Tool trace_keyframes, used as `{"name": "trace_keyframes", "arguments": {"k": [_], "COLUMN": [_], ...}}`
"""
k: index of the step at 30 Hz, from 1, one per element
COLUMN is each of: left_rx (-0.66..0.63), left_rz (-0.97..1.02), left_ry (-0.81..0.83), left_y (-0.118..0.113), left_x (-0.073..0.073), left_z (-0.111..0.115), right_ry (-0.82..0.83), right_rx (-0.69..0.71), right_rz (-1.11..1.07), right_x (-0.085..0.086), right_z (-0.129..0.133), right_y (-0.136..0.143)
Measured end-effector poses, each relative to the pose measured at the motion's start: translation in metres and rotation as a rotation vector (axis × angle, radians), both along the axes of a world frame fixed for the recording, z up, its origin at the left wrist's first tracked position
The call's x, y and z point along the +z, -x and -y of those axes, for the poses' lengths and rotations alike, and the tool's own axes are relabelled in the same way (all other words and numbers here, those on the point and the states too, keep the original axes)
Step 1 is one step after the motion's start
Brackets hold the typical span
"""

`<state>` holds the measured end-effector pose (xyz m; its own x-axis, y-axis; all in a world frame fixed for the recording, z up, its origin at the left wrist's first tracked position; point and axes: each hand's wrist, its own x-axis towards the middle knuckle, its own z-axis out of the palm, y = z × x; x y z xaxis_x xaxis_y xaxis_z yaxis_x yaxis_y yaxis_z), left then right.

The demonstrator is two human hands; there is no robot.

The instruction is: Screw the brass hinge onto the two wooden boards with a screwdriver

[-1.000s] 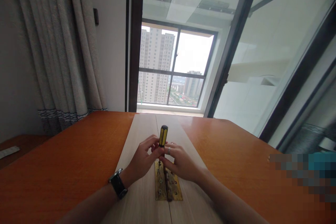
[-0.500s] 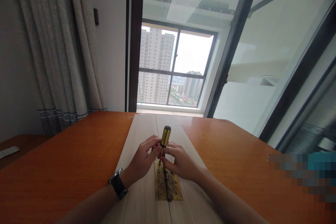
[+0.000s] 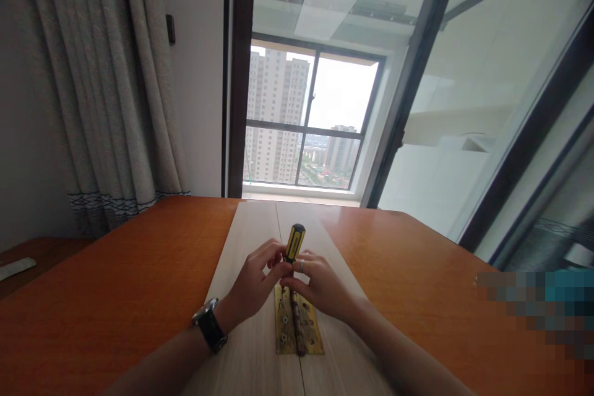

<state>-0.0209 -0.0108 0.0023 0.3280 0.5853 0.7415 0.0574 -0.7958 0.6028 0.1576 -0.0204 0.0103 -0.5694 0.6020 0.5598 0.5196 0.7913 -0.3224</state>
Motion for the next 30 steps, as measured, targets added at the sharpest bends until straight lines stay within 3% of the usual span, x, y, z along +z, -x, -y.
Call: {"name": "trace_keyframes", "arguments": {"k": [18,30], "left_rx": [-0.055,-0.011], "left_rz": [-0.014,-0.046], "left_ry": [-0.011,-0.078], "left_y": [0.0015,0.0017], "left_x": [-0.0001,-0.0008], "left_z": [0.0005,0.0010], "right_ry": [0.002,0.044], "right_rx": [0.037,0.083], "right_rz": [-0.009,-0.059], "right_x": [0.0057,0.0017], "right_z": [0.0055,0.0010], "right_y": [0.0015,-0.0007]}}
